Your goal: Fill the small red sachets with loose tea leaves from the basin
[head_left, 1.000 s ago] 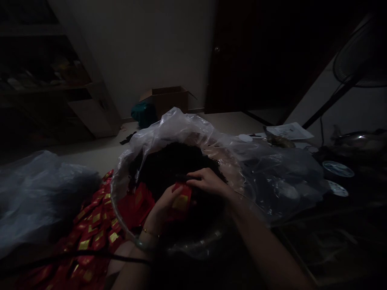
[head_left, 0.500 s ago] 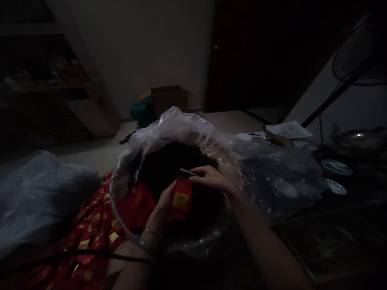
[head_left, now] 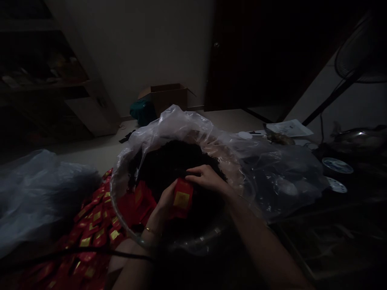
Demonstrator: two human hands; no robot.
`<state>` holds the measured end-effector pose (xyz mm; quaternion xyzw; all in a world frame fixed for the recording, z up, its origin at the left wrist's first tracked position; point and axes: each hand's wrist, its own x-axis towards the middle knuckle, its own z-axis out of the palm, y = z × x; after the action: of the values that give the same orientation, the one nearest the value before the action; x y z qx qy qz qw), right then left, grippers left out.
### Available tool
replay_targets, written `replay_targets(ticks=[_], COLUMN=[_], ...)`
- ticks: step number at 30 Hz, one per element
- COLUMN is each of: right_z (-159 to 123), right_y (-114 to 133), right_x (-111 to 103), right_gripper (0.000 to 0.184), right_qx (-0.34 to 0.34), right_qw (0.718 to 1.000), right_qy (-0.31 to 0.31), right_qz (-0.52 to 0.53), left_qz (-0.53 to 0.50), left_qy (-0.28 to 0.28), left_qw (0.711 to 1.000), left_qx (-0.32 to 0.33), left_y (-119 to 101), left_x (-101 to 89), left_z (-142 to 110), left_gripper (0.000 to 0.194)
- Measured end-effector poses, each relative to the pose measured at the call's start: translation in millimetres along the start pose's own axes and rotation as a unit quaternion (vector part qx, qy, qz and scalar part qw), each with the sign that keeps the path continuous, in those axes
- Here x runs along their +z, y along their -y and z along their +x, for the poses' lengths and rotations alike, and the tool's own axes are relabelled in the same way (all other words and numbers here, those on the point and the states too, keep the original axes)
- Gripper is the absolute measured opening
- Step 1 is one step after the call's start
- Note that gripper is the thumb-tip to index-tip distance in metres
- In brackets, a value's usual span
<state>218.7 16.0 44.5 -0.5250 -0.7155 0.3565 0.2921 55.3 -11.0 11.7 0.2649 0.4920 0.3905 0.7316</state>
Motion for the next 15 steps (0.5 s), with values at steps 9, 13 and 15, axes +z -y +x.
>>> replay_targets(ticks=[9, 13, 15], right_z=[-0.9, -1.7, -2.0], right_y=[-0.2, 1.7, 2.6], right_x=[-0.9, 0.5, -3.5], right_gripper=[0.03, 0.031, 0.035], right_qx=[0.001, 0.005, 0.012], right_qw=[1.0, 0.999, 0.997], right_qy=[0.009, 0.031, 0.039], right_qz=[0.001, 0.042, 0.064], left_qz=[-0.009, 0.023, 0.048], left_qy=[-0.019, -0.024, -0.008], left_qw=[1.0, 0.995, 0.992], left_qx=[-0.006, 0.099, 0.12], left_y=[-6.5, -8.5, -9.3], left_x=[4.1, 3.1, 3.2], left_z=[-5.3, -2.9, -2.0], left_gripper=[0.037, 0.033, 0.038])
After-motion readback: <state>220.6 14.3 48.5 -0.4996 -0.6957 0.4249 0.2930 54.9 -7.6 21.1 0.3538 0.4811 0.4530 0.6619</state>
